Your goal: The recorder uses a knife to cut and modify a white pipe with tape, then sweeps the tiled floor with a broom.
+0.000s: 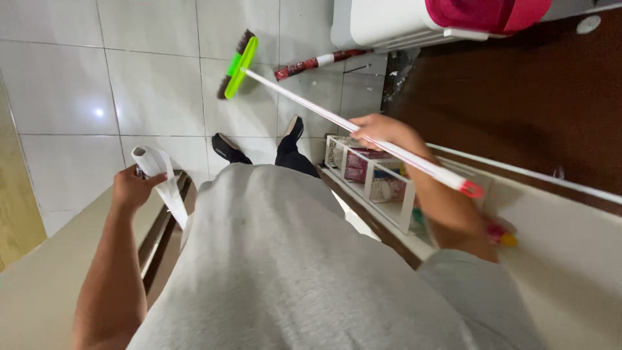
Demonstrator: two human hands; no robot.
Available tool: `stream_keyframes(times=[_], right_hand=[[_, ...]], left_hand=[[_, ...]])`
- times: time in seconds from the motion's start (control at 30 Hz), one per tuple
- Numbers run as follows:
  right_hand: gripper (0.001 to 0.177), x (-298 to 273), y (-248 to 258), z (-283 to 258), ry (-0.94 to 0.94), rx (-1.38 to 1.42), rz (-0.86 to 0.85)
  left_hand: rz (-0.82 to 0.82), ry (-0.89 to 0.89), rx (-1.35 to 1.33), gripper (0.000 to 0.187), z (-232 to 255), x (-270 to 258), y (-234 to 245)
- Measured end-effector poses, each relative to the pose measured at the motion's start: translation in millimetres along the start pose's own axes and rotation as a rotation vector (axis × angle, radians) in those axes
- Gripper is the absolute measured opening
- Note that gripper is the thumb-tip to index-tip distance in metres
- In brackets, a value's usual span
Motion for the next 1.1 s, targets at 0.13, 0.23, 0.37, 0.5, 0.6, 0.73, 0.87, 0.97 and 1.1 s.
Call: stream_keyframes(times=[0.13,0.23,0.37,0.5,0.6,0.73,0.87,0.97,1.1], right_hand=[[0.045,54.9,52.7,56.3,-0.009,0.217,-0.025],[0.037,31.1,100.1,105.2,-0.083,0.146,0.041],[0.032,6.1,178.3,197.0,-0.13,0.008,0.134],[0.027,-88.9,200.3,212.7,0.248,-0.005,0.237],[0.026,-112.2,220.8,209.7,0.541,0.042,0.294],[0.025,-91.8,253.4,219.1,0.19,-0.265,0.242],[0.026,-83.1,269.6,234.9,-0.174,-0.555,0.176],[0.031,-102.7,258.7,210.6,-0.222,-0.573,0.135],[0.046,-113.6,210.1,127.1,-0.202,-0.552,0.086]], left_hand=[[0.047,0.038,0.214,0.049,19.7,-16.9,-13.8],[0.036,-0.011,0.161,0.049,24.6,-27.9,-29.3],[0.023,0.156,0.077,0.047,47.0,-42.2,-57.5],[0.048,0.166,0.15,0.05,50.2,-33.3,-83.5],[0.079,0.094,0.207,0.052,68.9,-36.9,-98.1],[0.102,0.125,0.113,0.048,71.5,-29.4,-112.4],[0.108,0.159,0.0,0.047,68.5,-26.8,-115.1],[0.156,0.117,0.062,0.051,82.3,-34.1,-106.7],[0.167,0.089,0.184,0.051,95.0,-48.9,-105.3]])
Point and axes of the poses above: each hand's wrist, its own x-axis towards the middle knuckle, its own y-axis out of the back of the hand, z = x × y, the point moved 5 cm from there along x, towards the middle knuckle, and after that the axes turned 2 degrees about y, right-handed, at the moved point
